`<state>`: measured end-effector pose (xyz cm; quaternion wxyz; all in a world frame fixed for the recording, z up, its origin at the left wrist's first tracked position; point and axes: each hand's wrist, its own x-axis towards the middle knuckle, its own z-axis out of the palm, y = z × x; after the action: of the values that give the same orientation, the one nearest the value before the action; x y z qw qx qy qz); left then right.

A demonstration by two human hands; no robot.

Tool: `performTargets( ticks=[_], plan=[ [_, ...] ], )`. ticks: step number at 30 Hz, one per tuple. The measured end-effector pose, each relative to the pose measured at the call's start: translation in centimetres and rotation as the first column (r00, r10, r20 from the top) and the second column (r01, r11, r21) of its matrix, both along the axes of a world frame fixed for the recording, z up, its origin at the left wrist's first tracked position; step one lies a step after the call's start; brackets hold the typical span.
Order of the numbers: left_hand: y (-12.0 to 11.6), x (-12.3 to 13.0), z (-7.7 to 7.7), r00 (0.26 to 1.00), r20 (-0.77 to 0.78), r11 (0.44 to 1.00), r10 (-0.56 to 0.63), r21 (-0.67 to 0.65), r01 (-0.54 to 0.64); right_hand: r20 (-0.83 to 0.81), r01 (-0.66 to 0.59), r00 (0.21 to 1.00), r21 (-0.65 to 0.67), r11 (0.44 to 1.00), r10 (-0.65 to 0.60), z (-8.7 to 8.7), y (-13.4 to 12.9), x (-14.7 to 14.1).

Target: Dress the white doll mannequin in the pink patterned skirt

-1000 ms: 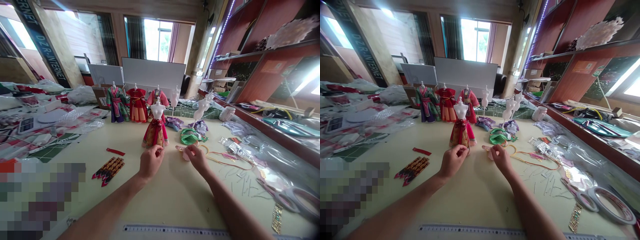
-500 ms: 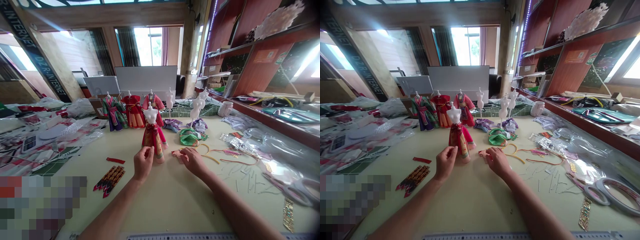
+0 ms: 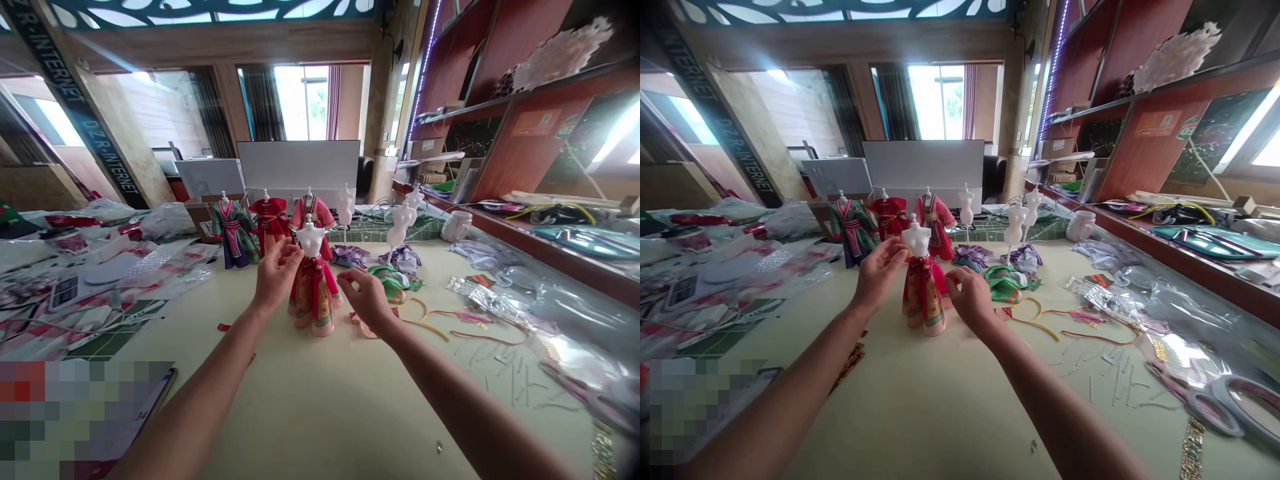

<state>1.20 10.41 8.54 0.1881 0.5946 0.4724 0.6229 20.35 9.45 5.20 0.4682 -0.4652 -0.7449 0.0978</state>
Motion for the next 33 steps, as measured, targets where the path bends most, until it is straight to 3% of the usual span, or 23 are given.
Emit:
performTargets(
  ticks=[5,10,22,28,33],
  plan=[
    [1.6,0.3,2.3,0.960,0.134,0.967,-0.247,-0.034,0.254,-0.012,0.034,0.999,0.048,0.998,-0.034,0.1,0.9,-2.0],
    [2.2,1.0,3.1,0.948,0.175,0.957,-0.267,-0.072,0.282,0.079,0.066,0.994,0.126,0.990,-0.076,-0.1,1.2,-2.9],
    [2.3,1.1,3.0,0.960,0.130,0.965,-0.249,-0.051,0.257,0.226,0.083,0.966,0.206,0.975,-0.130,0.2,3.0,-1.6],
    [1.9,1.2,2.8,0.973,0.067,0.974,-0.219,-0.042,0.222,0.296,0.063,0.949,0.156,0.986,-0.107,-1.1,3.2,-1.4],
    [0.6,-0.3,1.6,0.917,0.097,0.908,-0.388,-0.131,0.398,0.317,0.051,0.945,0.081,0.995,-0.074,-2.1,2.9,-1.0]
  ],
)
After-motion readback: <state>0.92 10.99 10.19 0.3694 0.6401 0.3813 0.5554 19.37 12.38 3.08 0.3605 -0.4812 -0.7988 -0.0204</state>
